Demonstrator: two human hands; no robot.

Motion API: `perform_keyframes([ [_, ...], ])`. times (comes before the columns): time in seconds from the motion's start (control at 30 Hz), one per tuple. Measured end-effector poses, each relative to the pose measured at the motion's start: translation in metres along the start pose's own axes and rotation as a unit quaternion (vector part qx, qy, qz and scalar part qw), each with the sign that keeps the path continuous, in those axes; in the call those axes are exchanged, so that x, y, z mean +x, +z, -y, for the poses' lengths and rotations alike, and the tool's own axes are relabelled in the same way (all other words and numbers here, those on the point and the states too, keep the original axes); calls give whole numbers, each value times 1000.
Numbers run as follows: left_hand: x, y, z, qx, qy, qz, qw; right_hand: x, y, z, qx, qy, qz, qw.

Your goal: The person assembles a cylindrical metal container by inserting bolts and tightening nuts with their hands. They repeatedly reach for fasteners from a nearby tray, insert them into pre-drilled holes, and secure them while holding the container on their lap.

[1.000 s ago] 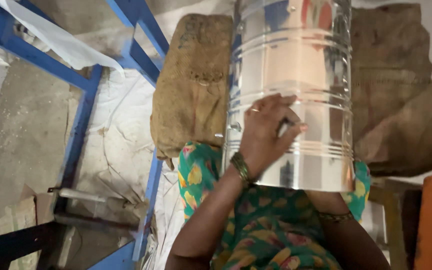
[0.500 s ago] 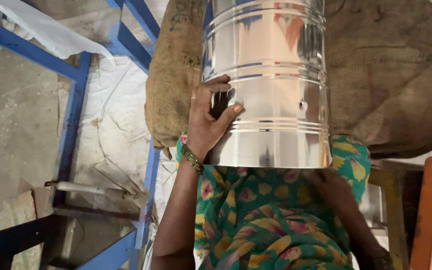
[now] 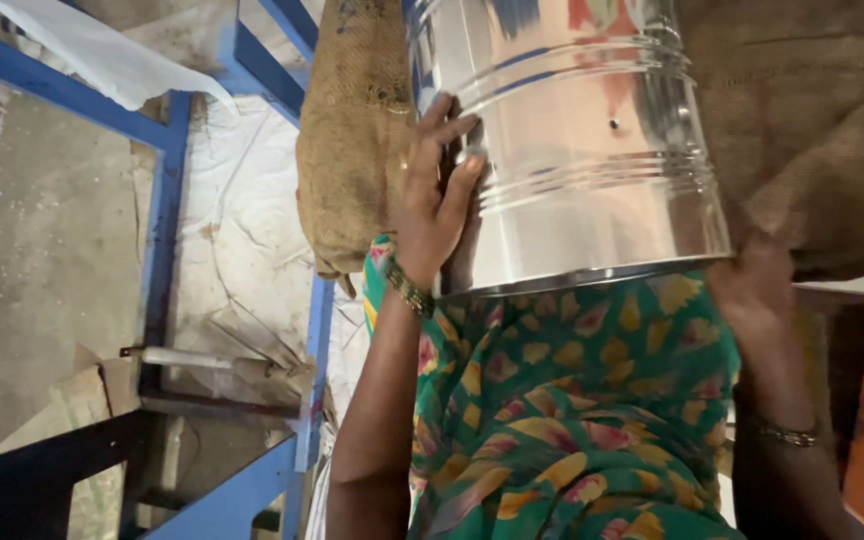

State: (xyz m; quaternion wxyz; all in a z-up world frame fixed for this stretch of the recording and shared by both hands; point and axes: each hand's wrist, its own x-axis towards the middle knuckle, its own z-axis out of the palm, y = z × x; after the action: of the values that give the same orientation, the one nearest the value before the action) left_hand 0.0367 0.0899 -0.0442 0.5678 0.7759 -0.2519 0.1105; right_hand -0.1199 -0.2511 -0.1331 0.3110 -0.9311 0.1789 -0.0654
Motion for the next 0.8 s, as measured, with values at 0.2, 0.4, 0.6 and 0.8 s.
perform_keyframes([
  [0.2,-47,5,17,-30,-26,3,999,-21,-64,89,-145,-118,-76,979],
  [0.4,-71,9,17,-73,-87,-7,993,-37,-65,111,-241,-16,-15,970],
  [0.6,-62,7,-27,133,-66,34,988,-56,-64,93,-45,-31,-1,998],
  [0.8,-49,26,-84,180,37,148,972,-54,-40,60,-76,68,8,995],
])
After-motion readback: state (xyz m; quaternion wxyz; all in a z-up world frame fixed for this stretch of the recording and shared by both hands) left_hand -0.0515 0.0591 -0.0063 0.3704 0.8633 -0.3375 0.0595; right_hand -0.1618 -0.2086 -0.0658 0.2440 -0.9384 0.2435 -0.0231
